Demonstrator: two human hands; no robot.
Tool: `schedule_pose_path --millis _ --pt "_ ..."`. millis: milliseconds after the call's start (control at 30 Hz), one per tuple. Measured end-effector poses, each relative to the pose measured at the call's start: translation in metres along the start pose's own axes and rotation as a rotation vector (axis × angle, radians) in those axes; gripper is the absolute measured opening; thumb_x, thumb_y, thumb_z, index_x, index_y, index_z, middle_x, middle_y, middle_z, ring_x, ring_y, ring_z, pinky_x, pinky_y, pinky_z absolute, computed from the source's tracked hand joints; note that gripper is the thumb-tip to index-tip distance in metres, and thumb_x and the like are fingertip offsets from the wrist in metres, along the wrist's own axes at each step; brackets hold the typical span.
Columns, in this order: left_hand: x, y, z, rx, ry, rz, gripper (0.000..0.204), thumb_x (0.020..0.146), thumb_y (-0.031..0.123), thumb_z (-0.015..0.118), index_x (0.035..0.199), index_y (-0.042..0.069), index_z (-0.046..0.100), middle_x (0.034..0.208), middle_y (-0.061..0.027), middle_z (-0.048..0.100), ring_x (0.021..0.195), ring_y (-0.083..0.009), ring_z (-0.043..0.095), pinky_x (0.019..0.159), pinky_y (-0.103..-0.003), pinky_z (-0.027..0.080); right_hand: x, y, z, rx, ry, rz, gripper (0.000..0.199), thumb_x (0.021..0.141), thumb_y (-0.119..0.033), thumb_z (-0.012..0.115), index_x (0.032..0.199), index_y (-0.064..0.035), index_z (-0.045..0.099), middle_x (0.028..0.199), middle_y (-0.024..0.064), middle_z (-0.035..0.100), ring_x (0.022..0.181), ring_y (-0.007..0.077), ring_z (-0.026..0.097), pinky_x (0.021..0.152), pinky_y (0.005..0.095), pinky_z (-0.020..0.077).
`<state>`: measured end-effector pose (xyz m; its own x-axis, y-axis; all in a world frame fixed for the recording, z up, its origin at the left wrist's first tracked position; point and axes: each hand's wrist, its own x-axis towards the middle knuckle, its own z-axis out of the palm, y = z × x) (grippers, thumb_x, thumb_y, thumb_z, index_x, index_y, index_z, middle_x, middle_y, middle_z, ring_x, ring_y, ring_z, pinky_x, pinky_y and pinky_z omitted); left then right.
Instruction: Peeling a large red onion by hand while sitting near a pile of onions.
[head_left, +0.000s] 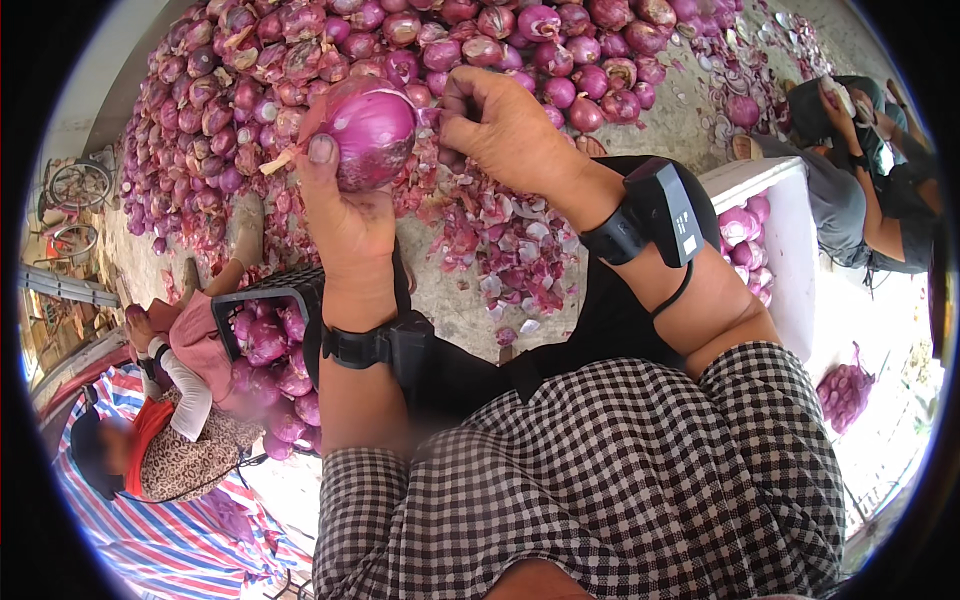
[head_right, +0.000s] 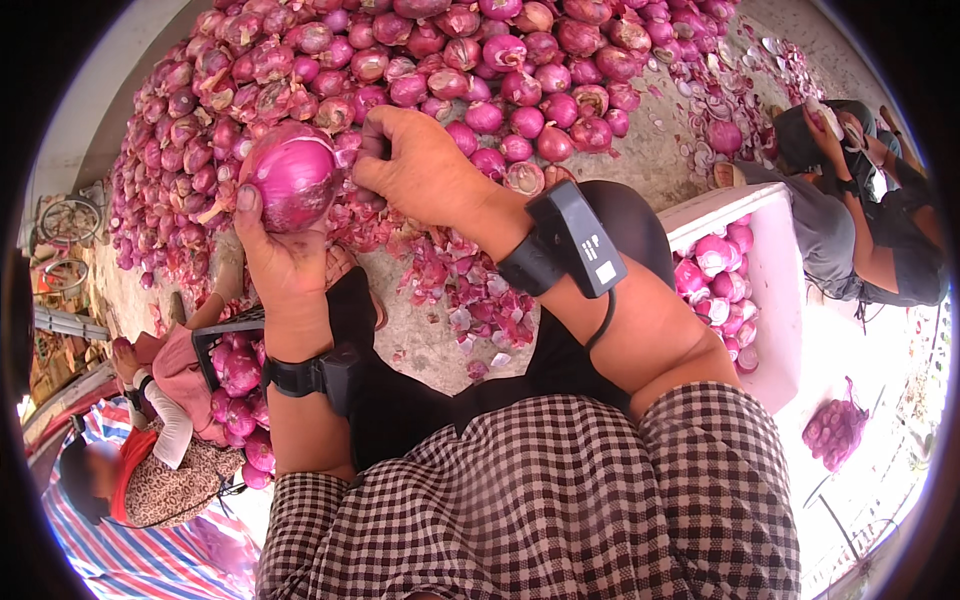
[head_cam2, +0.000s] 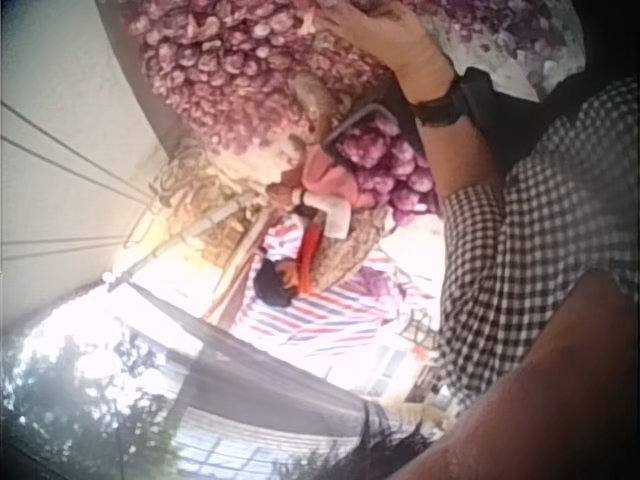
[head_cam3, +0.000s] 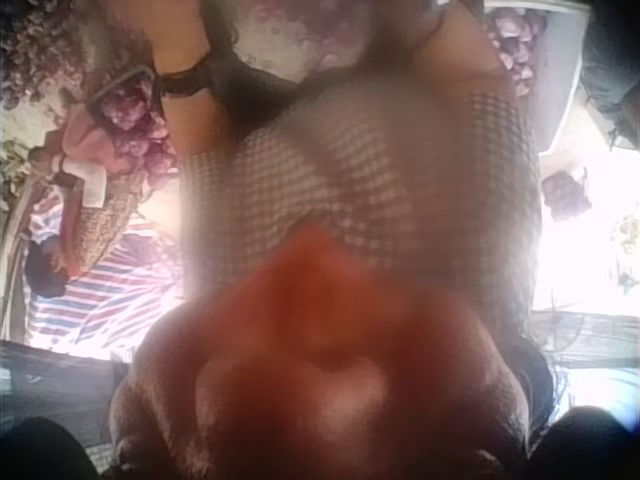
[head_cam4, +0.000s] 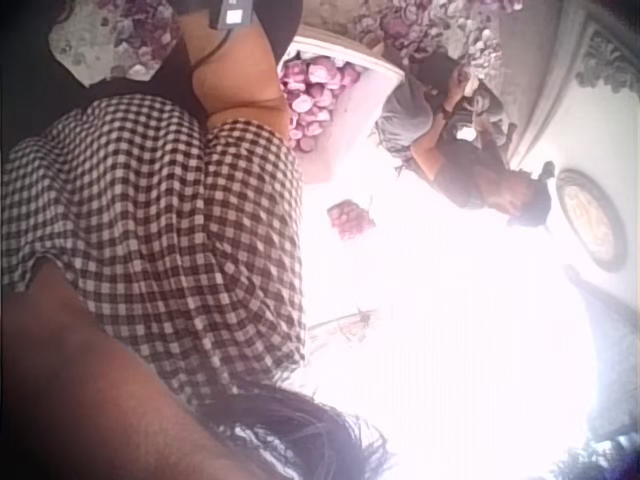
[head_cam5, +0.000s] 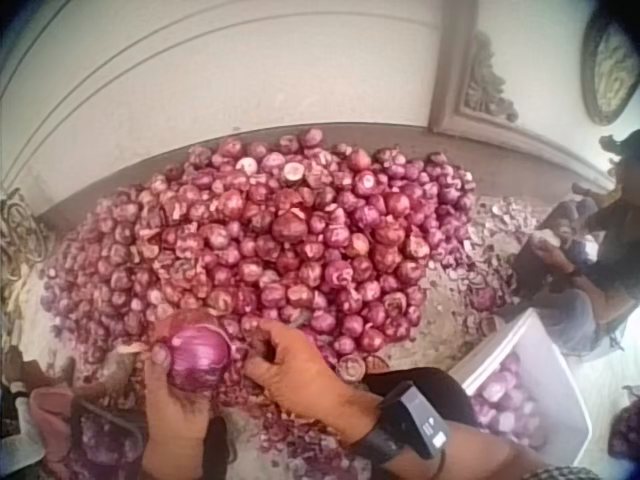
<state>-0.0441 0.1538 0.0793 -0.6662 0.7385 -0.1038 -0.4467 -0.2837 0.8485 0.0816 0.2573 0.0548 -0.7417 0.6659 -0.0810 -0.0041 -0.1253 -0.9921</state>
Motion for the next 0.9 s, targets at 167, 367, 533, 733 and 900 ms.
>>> schedule_pose_path --millis 167,367,533,733,900 --pt "-0.002 0.0 -0.006 -0.113 0.051 -0.126 0.06 0.078 0.034 0.072 0.126 0.005 0.05 0.123 -0.0111 0.055 0.113 -0.0262 0.055 0.096 -0.045 0.047 0.002 0.001 -0.004 -0.34 0.064 -0.16 0.011 0.077 0.0 0.059 0.081 -0.0003 0.05 0.069 0.0042 0.053 0.064 0.0118 0.054 0.059 0.029 0.0465" --pt "0.005 0.017 -0.014 -0.12 0.008 -0.111 0.064 0.078 0.038 0.071 0.126 0.002 0.05 0.12 -0.0116 0.058 0.11 -0.026 0.057 0.095 -0.043 0.048 0.003 0.017 -0.022 -0.513 -0.041 -0.168 0.018 0.073 -0.006 0.063 0.086 0.0033 0.056 0.083 0.0194 0.06 0.079 0.0345 0.06 0.07 0.0394 0.0479" --pt "0.003 0.015 -0.012 -0.049 -0.02 -0.126 0.06 0.079 0.037 0.07 0.123 0.001 0.052 0.119 -0.0128 0.058 0.109 -0.0257 0.058 0.094 -0.043 0.049 -0.001 0.007 -0.023 -0.452 -0.088 -0.34 0.031 0.079 -0.003 0.065 0.108 -0.0018 0.056 0.107 0.0084 0.056 0.092 0.0156 0.058 0.073 0.0288 0.0485" --pt "0.004 0.008 -0.013 -0.064 0.037 -0.205 0.064 0.078 0.037 0.071 0.127 0.004 0.046 0.123 -0.015 0.055 0.113 -0.0305 0.055 0.093 -0.051 0.048 -0.006 -0.013 -0.006 -0.21 -0.117 -0.246 0.05 0.081 -0.01 0.069 0.126 -0.0034 0.049 0.112 0.0074 0.056 0.095 0.0152 0.058 0.076 0.0287 0.0504" --pt "0.001 0.0 -0.01 -0.085 0.073 -0.297 0.068 0.078 0.04 0.071 0.129 0.005 0.042 0.125 -0.0161 0.052 0.114 -0.0332 0.054 0.093 -0.054 0.048 -0.005 -0.01 -0.006 -0.227 -0.1 -0.263 0.051 0.08 -0.01 0.068 0.126 -0.0024 0.047 0.106 0.0089 0.058 0.088 0.0152 0.059 0.076 0.0286 0.0503"
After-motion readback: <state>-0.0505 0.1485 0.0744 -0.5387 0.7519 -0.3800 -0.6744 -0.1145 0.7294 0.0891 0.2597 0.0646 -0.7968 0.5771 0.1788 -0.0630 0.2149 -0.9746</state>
